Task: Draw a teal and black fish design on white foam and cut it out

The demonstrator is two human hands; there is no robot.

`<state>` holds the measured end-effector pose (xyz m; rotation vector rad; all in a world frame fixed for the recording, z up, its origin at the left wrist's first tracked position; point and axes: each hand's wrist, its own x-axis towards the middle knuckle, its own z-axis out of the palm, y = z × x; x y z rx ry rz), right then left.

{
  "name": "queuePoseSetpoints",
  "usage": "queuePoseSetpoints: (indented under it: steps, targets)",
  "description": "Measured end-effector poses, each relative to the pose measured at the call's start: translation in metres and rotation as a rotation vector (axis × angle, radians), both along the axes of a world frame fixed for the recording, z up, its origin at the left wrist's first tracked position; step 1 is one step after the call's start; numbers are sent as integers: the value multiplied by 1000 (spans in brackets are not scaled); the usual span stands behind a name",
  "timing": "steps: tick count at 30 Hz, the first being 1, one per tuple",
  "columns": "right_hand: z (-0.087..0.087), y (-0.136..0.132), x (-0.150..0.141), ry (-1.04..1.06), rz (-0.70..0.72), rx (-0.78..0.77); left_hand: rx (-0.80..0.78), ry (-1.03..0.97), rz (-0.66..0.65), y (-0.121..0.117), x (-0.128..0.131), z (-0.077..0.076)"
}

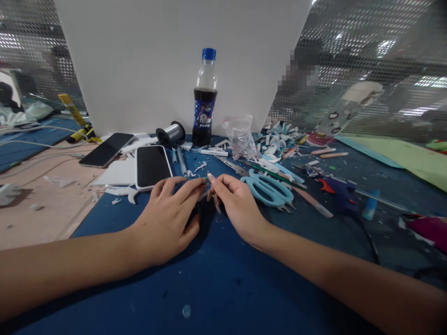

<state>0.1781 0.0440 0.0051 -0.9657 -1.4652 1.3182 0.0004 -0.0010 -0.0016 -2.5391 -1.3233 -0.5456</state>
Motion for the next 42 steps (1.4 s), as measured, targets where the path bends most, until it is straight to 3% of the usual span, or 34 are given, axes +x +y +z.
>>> queuePoseSetpoints:
  steps: [42]
  targets:
    - [1, 1, -1, -28, -28, -16, -101, -78, -11, 1, 2, 3]
